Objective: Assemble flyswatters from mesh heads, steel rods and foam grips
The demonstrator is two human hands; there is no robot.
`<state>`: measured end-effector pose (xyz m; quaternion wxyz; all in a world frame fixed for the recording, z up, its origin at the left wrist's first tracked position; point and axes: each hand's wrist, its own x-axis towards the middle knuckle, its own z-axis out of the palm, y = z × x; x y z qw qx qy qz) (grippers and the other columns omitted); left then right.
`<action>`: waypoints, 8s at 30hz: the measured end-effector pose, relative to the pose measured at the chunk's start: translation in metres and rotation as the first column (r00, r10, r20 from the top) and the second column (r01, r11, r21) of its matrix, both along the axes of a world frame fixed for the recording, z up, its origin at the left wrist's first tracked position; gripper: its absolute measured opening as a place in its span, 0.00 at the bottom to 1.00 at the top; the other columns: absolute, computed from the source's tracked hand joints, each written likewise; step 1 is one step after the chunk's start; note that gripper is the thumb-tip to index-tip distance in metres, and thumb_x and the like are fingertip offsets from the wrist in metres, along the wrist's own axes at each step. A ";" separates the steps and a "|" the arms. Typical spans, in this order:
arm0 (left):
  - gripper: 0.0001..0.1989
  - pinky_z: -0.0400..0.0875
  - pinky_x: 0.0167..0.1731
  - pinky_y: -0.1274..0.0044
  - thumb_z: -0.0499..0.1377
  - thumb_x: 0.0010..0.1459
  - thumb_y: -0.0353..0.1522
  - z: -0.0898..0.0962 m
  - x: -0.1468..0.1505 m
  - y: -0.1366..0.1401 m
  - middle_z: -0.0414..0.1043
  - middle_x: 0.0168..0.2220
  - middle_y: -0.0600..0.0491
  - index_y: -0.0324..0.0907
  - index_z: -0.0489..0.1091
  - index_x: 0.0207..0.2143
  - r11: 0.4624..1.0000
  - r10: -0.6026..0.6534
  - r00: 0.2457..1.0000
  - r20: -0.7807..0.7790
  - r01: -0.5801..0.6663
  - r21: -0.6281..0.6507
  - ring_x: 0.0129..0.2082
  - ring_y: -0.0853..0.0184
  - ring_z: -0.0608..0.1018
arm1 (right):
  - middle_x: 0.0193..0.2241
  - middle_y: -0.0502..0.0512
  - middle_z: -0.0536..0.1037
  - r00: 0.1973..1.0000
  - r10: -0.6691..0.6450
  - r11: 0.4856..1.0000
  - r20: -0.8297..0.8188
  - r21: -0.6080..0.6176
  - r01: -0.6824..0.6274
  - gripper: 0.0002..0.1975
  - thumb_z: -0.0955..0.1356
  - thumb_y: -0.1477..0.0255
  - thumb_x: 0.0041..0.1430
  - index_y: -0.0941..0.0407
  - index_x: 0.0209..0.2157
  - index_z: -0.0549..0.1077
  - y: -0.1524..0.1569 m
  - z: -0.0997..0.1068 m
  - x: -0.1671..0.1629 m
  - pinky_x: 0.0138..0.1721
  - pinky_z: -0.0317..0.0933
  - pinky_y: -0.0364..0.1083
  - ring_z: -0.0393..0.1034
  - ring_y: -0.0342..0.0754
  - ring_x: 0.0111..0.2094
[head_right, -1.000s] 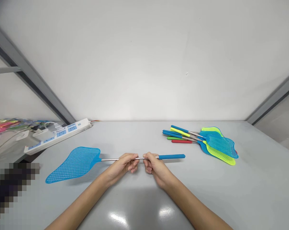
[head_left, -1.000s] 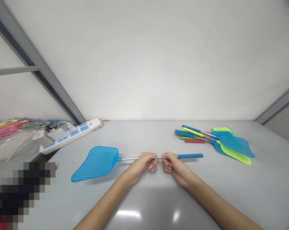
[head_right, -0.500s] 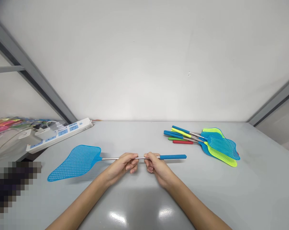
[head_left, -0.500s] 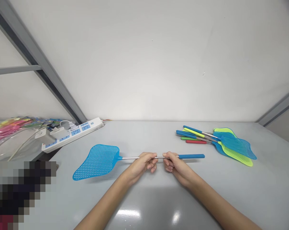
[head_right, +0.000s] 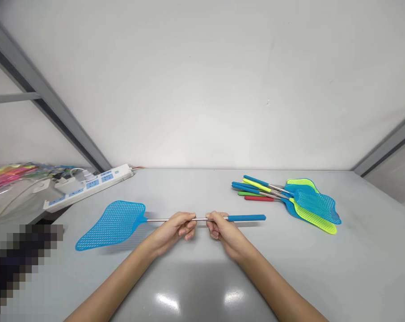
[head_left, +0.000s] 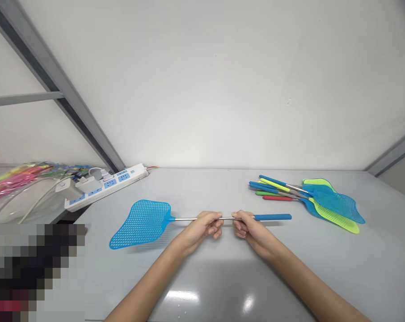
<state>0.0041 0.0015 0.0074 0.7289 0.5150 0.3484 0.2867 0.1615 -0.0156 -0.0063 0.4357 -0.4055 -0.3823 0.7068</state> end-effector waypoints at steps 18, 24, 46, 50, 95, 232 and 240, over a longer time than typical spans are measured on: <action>0.17 0.53 0.26 0.78 0.48 0.53 0.38 0.001 -0.005 0.003 0.45 0.13 0.61 0.40 0.55 0.15 1.000 -0.007 1.000 -0.011 0.007 0.015 0.16 0.73 0.60 | 0.13 0.44 0.51 0.999 0.015 0.999 0.033 0.032 -0.016 0.16 0.62 0.69 0.49 0.58 0.13 0.56 0.003 0.000 0.005 0.19 0.38 0.42 0.41 0.37 0.16; 0.17 0.54 0.25 0.78 0.48 0.52 0.38 0.002 -0.006 0.004 0.44 0.13 0.61 0.40 0.54 0.15 1.000 -0.006 1.000 -0.016 0.006 0.014 0.16 0.74 0.59 | 0.13 0.44 0.51 0.998 0.018 0.999 0.057 0.042 -0.020 0.16 0.61 0.68 0.49 0.58 0.13 0.55 0.003 0.001 0.007 0.19 0.39 0.42 0.42 0.37 0.16; 0.16 0.54 0.24 0.79 0.48 0.52 0.38 0.007 -0.009 0.003 0.44 0.13 0.62 0.40 0.56 0.16 1.000 0.016 0.999 -0.030 -0.016 0.012 0.16 0.73 0.60 | 0.12 0.45 0.51 0.995 0.027 0.997 0.097 0.076 -0.034 0.17 0.61 0.68 0.48 0.58 0.11 0.56 0.004 0.008 0.014 0.19 0.39 0.43 0.42 0.37 0.16; 0.16 0.54 0.24 0.79 0.48 0.52 0.37 0.008 -0.009 0.003 0.44 0.12 0.62 0.40 0.56 0.15 1.000 0.006 1.000 -0.007 -0.006 0.018 0.16 0.74 0.60 | 0.12 0.45 0.51 0.994 0.027 0.996 0.102 0.081 -0.035 0.17 0.61 0.69 0.49 0.58 0.11 0.57 0.004 0.008 0.015 0.20 0.39 0.43 0.42 0.37 0.16; 0.19 0.54 0.22 0.79 0.46 0.53 0.37 -0.010 -0.006 0.002 0.44 0.09 0.61 0.40 0.51 0.12 0.981 0.166 0.986 0.017 -0.166 0.102 0.13 0.74 0.60 | 0.11 0.44 0.50 0.999 -0.002 1.000 -0.041 0.009 0.002 0.16 0.60 0.67 0.48 0.57 0.12 0.56 0.003 -0.004 0.012 0.19 0.41 0.42 0.44 0.37 0.15; 0.19 0.58 0.32 0.78 0.40 0.59 0.32 -0.016 0.014 0.020 0.73 0.27 0.55 0.43 0.70 0.29 0.491 0.207 0.901 -0.380 0.241 0.837 0.26 0.71 0.70 | 0.12 0.44 0.51 0.927 0.216 0.976 -0.308 0.082 -0.200 0.17 0.60 0.73 0.50 0.58 0.12 0.52 0.032 -0.020 -0.009 0.21 0.38 0.42 0.44 0.37 0.16; 0.18 0.60 0.33 0.79 0.40 0.59 0.32 -0.018 0.016 0.020 0.73 0.29 0.56 0.45 0.71 0.34 0.524 0.226 0.894 -0.387 0.223 0.822 0.27 0.73 0.70 | 0.12 0.44 0.49 0.902 0.372 0.928 -0.220 0.081 -0.363 0.16 0.60 0.75 0.50 0.58 0.12 0.53 0.042 -0.017 0.007 0.21 0.37 0.43 0.43 0.37 0.17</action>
